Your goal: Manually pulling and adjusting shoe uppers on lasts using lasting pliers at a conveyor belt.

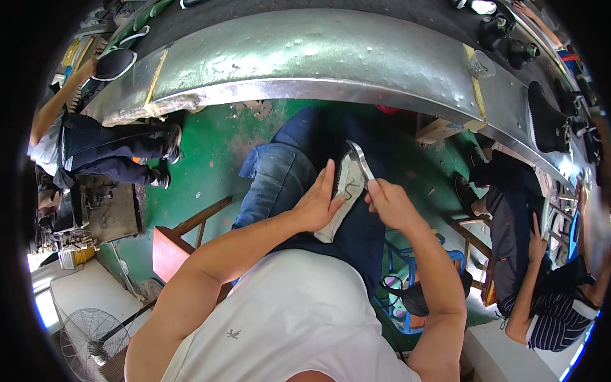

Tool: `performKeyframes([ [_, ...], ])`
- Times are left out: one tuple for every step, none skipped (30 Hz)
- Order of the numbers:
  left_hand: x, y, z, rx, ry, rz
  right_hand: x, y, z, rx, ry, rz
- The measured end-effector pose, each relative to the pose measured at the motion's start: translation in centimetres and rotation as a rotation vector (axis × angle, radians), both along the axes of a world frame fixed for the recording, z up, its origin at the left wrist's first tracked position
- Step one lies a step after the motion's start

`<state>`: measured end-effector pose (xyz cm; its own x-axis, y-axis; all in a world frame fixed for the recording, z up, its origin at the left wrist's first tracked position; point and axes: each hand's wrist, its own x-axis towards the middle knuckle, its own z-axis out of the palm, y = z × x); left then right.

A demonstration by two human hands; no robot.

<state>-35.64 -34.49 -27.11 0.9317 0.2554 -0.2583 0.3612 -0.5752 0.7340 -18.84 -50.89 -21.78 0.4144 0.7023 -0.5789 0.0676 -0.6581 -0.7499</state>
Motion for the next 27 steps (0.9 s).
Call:
performKeyframes([
  [0.0,-0.1,-0.4,-0.04,-0.101,0.075,-1.5,-0.6,-0.1,0.109,-0.09,0.019],
  [-0.1,-0.2,-0.8,-0.047,-0.095,0.075,-2.6,-1.3,-0.3,0.218,-0.179,0.037],
  [0.1,-0.1,-0.7,-0.086,-0.057,0.097,-3.2,-1.9,-0.6,0.212,-0.175,0.032],
  [0.1,-0.2,-0.6,-0.125,-0.019,0.118,-3.8,-2.5,-0.9,0.099,-0.263,0.128],
  [-0.1,-0.4,-0.6,-0.13,-0.014,0.113,-4.2,-3.0,-1.2,-0.015,-0.349,0.225],
  [-0.3,-0.3,-0.8,-0.142,-0.015,0.119,-3.9,-2.6,1.0,-0.096,-0.208,0.216],
  [-0.6,-0.2,-0.9,-0.155,-0.014,0.125,-4.4,-2.9,0.6,-0.099,-0.204,0.211],
  [-0.7,-0.2,-1.2,-0.158,-0.01,0.12,-5.1,-3.3,0.0,0.004,-0.246,0.176],
  [-0.6,-0.2,-1.2,-0.145,-0.003,0.091,-5.6,-3.8,-0.5,0.104,-0.288,0.137],
  [-0.6,-0.2,-1.3,-0.133,0.005,0.062,-5.9,-4.1,-1.1,0.098,-0.285,0.127],
  [-1.3,0.0,-1.4,-0.139,0.011,0.053,-6.3,-4.5,-1.6,0.037,-0.363,0.202],
  [-2.0,0.8,-1.3,-0.26,0.045,-0.059,-6.4,-5.0,-1.9,-0.026,-0.441,0.271],
  [-3.0,1.7,-0.8,-0.369,0.073,-0.163,-6.3,-4.9,-1.4,-0.024,-0.444,0.263],
  [-3.9,2.3,-0.3,-0.543,0.206,-0.185,-6.0,-4.9,-0.7,-0.035,-0.423,0.249],
  [-4.6,2.2,-0.3,-0.544,0.217,-0.182,-6.0,-4.6,0.0,-0.047,-0.388,0.241],
  [-5.0,1.9,-0.7,-0.555,0.19,-0.134,-5.8,-4.3,0.4,-0.051,-0.379,0.238],
  [-5.4,1.8,-1.1,-0.565,0.162,-0.084,-5.6,-4.1,0.7,-0.078,-0.343,0.242],
  [-5.5,1.6,-1.3,-0.568,0.167,-0.079,-5.5,-3.9,1.0,-0.103,-0.308,0.252],
  [-5.4,1.4,-1.4,-0.54,0.137,-0.067,-5.7,-3.7,1.7,-0.103,-0.302,0.257],
  [-5.4,1.3,-1.6,-0.511,0.106,-0.055,-6.1,-3.5,2.6,-0.002,-0.237,0.175],
  [-5.2,1.1,-1.5,-0.514,0.105,-0.052,-6.5,-3.6,3.1,0.094,-0.176,0.089],
  [-4.9,0.9,-1.4,-0.488,0.128,-0.069,-7.0,-3.9,2.7,0.093,-0.177,0.093],
  [-4.7,0.9,-1.3,-0.461,0.151,-0.086,-7.7,-4.2,1.7,0.039,-0.287,0.177],
  [-5.0,1.0,-1.3,-0.461,0.151,-0.084,-8.5,-4.5,1.0,-0.013,-0.394,0.26],
  [-5.3,1.1,-1.5,-0.441,0.14,-0.089,-8.8,-4.8,0.7,-0.012,-0.394,0.262],
  [-5.5,1.2,-1.5,-0.421,0.128,-0.095,-8.7,-5.3,0.4,-0.07,-0.334,0.297],
  [-5.6,1.2,-1.4,-0.419,0.126,-0.091,-8.6,-5.6,0.4,-0.128,-0.274,0.334],
])
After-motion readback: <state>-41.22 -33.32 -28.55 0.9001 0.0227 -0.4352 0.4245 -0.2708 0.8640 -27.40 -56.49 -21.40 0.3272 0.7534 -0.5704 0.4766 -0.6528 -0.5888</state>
